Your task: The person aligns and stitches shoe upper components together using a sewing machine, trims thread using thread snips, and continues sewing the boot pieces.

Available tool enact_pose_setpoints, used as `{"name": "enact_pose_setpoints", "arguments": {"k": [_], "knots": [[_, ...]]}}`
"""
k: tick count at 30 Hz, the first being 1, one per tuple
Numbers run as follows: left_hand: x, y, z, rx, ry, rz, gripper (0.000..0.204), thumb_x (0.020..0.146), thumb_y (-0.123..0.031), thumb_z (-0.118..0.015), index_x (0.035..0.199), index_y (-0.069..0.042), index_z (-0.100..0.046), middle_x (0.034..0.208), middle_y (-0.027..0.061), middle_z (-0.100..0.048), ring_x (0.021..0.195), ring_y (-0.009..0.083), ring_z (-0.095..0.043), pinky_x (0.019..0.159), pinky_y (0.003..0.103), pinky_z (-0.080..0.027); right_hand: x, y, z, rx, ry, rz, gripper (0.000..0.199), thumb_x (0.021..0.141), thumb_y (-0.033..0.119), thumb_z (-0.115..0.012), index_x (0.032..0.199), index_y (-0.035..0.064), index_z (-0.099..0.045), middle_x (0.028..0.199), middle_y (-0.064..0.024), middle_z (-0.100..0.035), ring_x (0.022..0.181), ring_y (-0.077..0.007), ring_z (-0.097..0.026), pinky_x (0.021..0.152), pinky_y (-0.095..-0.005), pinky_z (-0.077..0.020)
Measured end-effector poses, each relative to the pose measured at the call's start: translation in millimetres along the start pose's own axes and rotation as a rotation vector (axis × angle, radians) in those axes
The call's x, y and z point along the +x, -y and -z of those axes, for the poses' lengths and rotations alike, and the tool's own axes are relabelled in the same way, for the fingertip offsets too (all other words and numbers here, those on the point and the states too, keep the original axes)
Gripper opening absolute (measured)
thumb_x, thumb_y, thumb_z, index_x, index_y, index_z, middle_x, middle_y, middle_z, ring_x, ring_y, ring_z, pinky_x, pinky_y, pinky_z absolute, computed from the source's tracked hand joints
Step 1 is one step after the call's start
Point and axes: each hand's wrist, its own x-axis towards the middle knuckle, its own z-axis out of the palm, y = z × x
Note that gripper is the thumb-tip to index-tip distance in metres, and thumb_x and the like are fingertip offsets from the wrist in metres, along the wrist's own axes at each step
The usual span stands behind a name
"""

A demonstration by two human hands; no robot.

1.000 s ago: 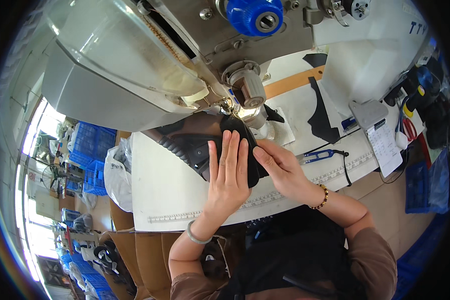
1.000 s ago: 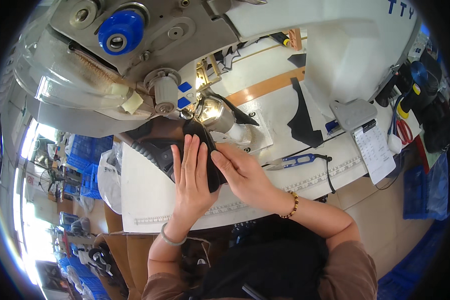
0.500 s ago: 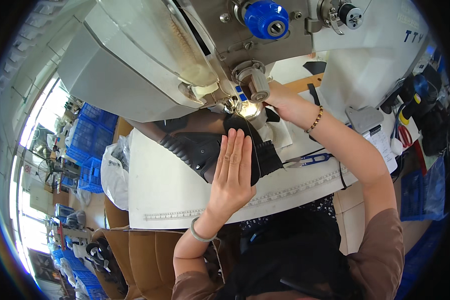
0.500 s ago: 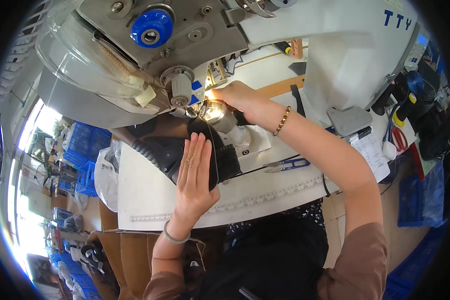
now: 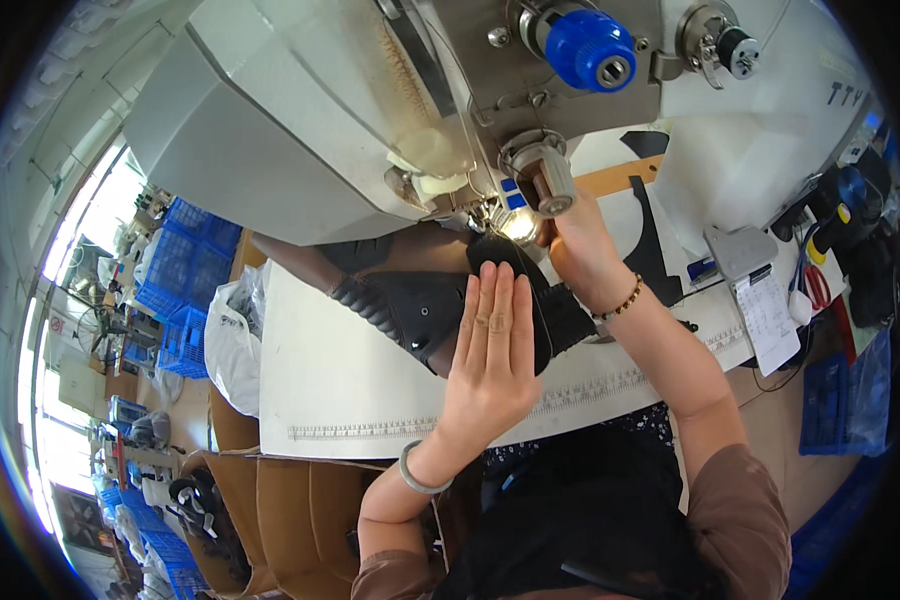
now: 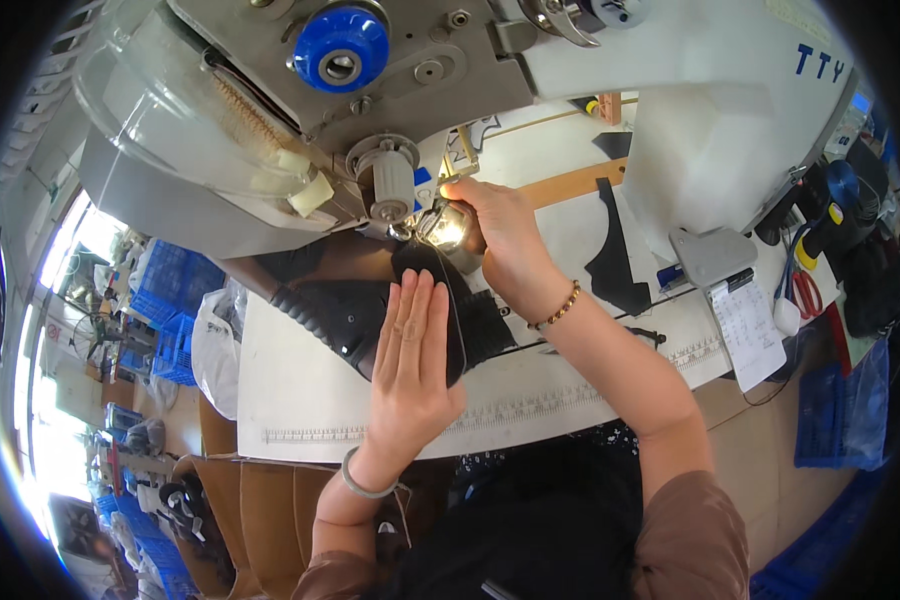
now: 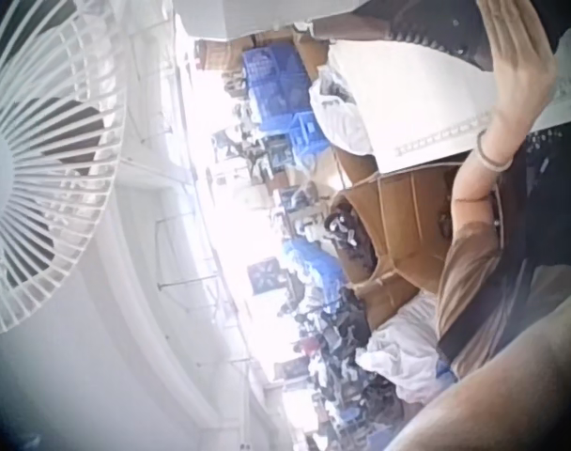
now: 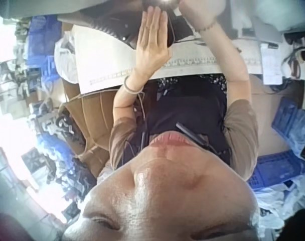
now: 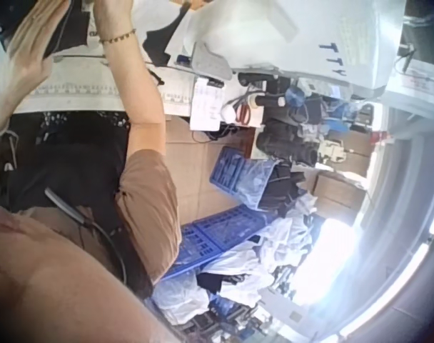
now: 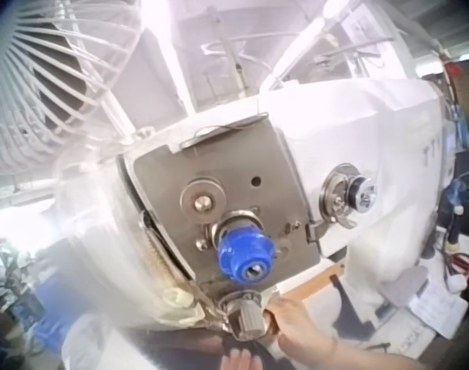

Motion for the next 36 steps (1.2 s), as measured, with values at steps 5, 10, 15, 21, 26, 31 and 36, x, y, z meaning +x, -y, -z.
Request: {"name": "enact_pose_setpoints", "arguments": {"k": [5,10,15,21,26,31,36], "knots": [[4,2,1,0.015,0.047,-0.029,0.07,0.051,0.009,-0.048,0.12,0.018,-0.043,0.129,0.0307,-0.042,0.125,0.0419,-0.038,0.104,0.05,-0.034,-3,-2,0,-0.005,0.022,0.056,0.015,0.08,0.015,-0.06,0.07,0.006,-0.056,0.058,0.0046,-0.045,0.04,-0.0034,-0.031,0.038,-0.0202,-0.0203],[9,7,9,0.101,0.081,-0.089,0.037,0.077,0.007,-0.045,0.111,0.02,-0.05,0.12,0.0332,-0.048,0.116,0.0429,-0.048,0.099,0.046,-0.042,-6,-2,-2,0.002,-0.005,0.043,0.016,0.081,0.018,-0.06,0.071,0.0055,-0.058,0.06,0.0036,-0.049,0.041,-0.0037,-0.032,0.038,-0.0205,-0.0216],[8,20,16,0.005,0.12,-0.108,0.04,0.075,0.008,-0.048,0.113,0.018,-0.049,0.123,0.0319,-0.046,0.118,0.042,-0.046,0.1,0.047,-0.041,-13,3,-6,0.015,-0.044,0.005,0.017,0.081,0.02,-0.061,0.072,0.0056,-0.06,0.062,0.0038,-0.049,0.045,-0.0035,-0.034,0.042,-0.0204,-0.0244],[3,14,21,-0.065,0.135,0.019,0.052,0.068,0.011,-0.049,0.12,0.012,-0.048,0.127,0.0247,-0.046,0.124,0.0407,-0.04,0.105,0.053,-0.029,-14,0,0,0.027,-0.041,0.006,0.016,0.081,0.02,-0.062,0.073,0.0064,-0.06,0.06,0.0053,-0.045,0.047,-0.0045,-0.03,0.045,-0.0211,-0.0217],[1,13,16,-0.134,0.123,0.098,0.077,0.049,0.015,-0.049,0.125,0.003,-0.048,0.135,0.0172,-0.041,0.131,0.0361,-0.032,0.108,0.05,-0.025,-8,-5,4,0.085,-0.011,-0.011,0.015,0.081,0.018,-0.063,0.071,0.0074,-0.06,0.059,0.0049,-0.044,0.047,-0.0051,-0.031,0.045,-0.0225,-0.0212],[9,25,25,-0.191,0.119,0.047,0.072,0.049,0.02,-0.046,0.119,0.004,-0.054,0.125,0.0138,-0.052,0.123,0.0319,-0.045,0.102,0.042,-0.038,-13,-4,2,0.09,-0.07,-0.01,0.015,0.08,0.016,-0.063,0.069,0.0079,-0.058,0.061,0.0041,-0.048,0.053,-0.0049,-0.036,0.051,-0.0216,-0.0262],[12,40,33,-0.227,0.19,-0.008,0.066,0.053,0.018,-0.049,0.118,0.006,-0.053,0.126,0.0146,-0.052,0.122,0.0292,-0.046,0.101,0.041,-0.04,-12,-10,10,0.154,0.017,0.045,0.011,0.08,0.014,-0.063,0.075,0.0059,-0.059,0.064,0.0033,-0.049,0.057,-0.0053,-0.038,0.054,-0.0208,-0.0279]]}}
